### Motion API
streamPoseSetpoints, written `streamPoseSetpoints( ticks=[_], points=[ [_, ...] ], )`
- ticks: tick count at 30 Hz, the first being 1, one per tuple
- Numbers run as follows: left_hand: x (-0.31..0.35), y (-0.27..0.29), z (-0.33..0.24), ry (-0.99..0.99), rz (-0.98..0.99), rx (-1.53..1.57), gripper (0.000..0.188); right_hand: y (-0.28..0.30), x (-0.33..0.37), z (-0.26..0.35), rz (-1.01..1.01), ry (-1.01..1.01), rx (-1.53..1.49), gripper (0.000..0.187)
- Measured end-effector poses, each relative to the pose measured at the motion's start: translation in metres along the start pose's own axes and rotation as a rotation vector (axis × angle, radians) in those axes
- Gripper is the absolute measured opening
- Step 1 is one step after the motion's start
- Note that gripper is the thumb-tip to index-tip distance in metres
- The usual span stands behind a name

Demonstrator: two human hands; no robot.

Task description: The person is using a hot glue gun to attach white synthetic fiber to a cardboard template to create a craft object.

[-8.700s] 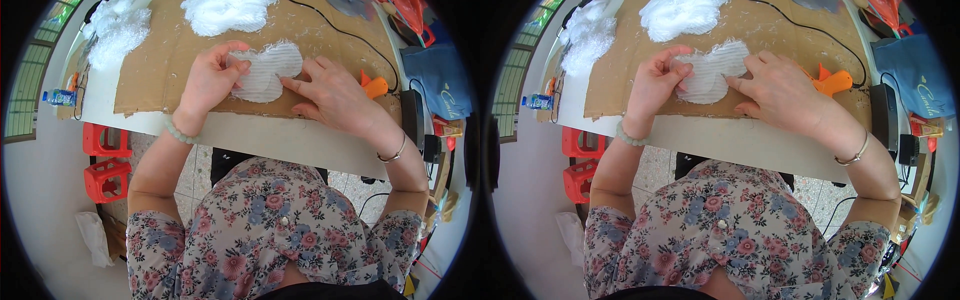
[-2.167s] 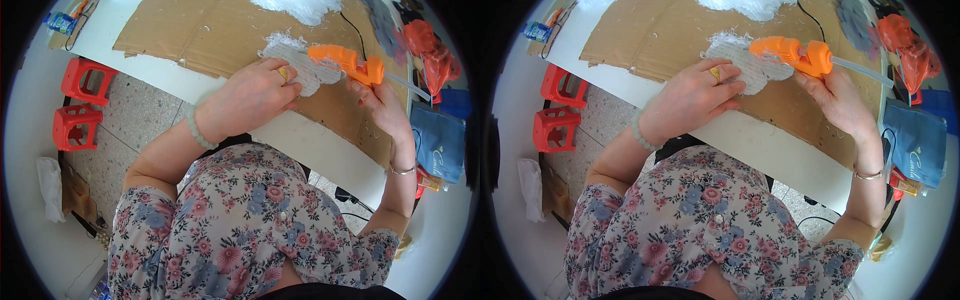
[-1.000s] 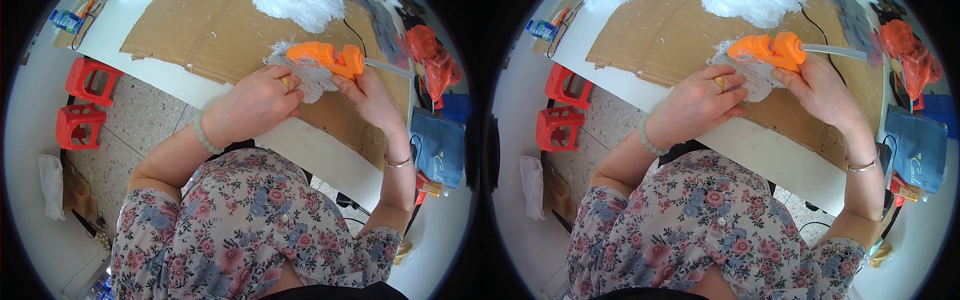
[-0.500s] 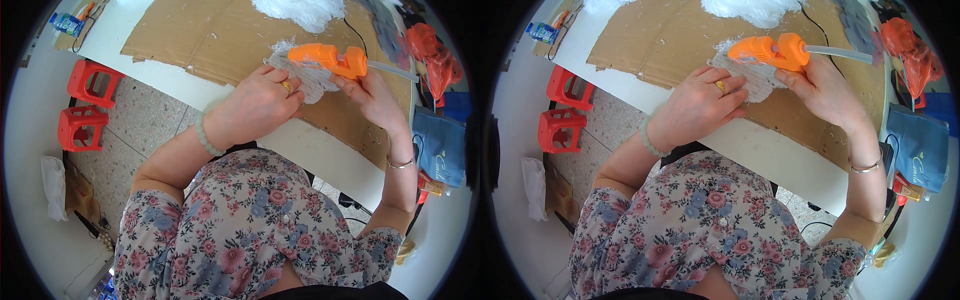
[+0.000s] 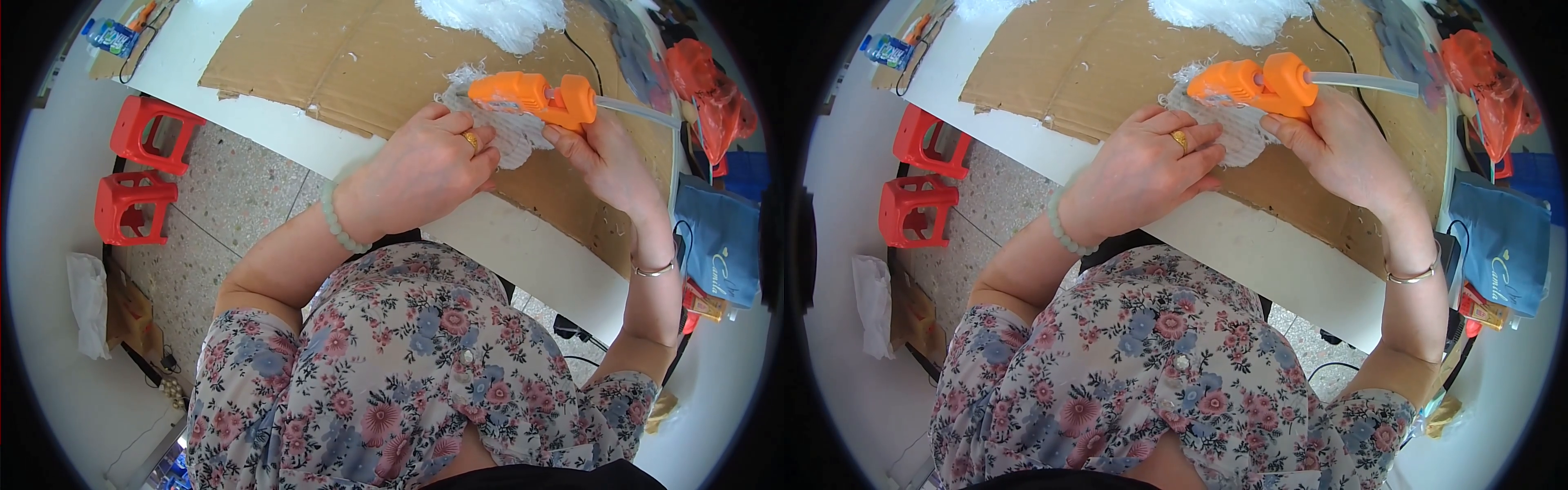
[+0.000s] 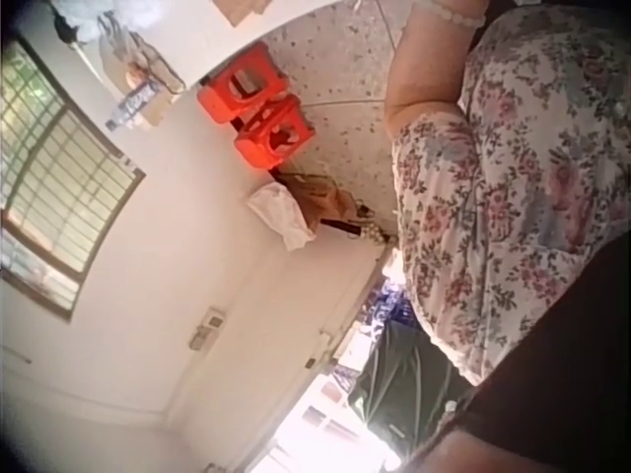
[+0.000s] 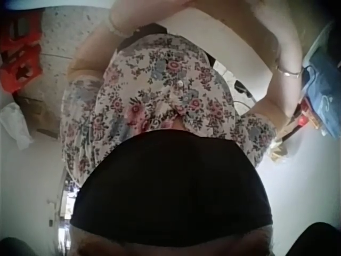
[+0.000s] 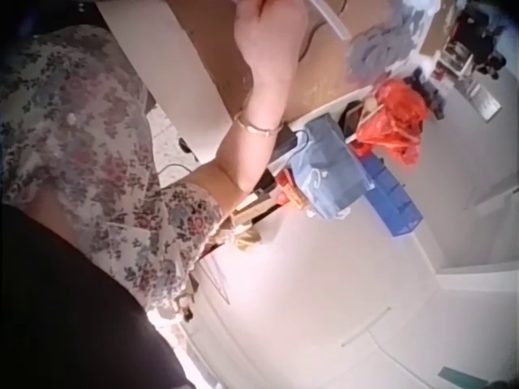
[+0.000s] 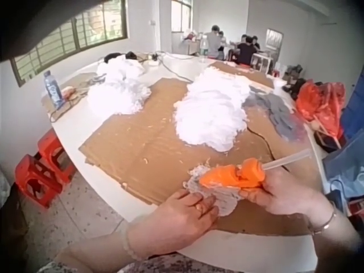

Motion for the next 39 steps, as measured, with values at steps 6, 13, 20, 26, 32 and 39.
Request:
streamPoseSetpoints(
  ticks=[6, 13, 20, 26, 32, 39],
  points=[
    [-0.001, 0.001, 0.000, 0.005, 0.000, 0.017, 0.021, 0.000, -0.001, -0.001, -0.001, 0.014, 0.000, 0.027],
    [0.000, 0.000, 0.001, 0.006, -0.006, 0.014, 0.021, 0.000, -0.003, -0.007, -0.105, 0.034, 0.001, 0.030],
    [0.000, 0.000, 0.002, 0.008, 0.008, 0.007, 0.021, 0.001, 0.000, -0.002, -0.122, 0.025, -0.022, 0.031],
    [0.000, 0.001, 0.002, 0.020, 0.013, 0.022, 0.024, 0.011, 0.006, -0.020, 0.002, -0.223, -0.032, 0.027],
    [0.000, 0.002, 0.004, 0.040, 0.048, 0.045, 0.024, 0.004, 0.026, -0.036, -0.210, -0.093, -0.810, 0.030],
    [-0.004, 0.006, 0.003, 0.014, 0.123, 0.011, 0.026, -0.051, 0.014, -0.021, -0.485, -0.031, -1.525, 0.023]
  ],
)
Point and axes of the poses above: each hand's wrist, its own x-axis away from the middle knuckle, its own y-axis out of the back of the hand, z = x × y, the point moved 1 cm from there along -x, towards the middle knuckle, and after that the axes turned 1 degree about y, right-handed, at the moved point
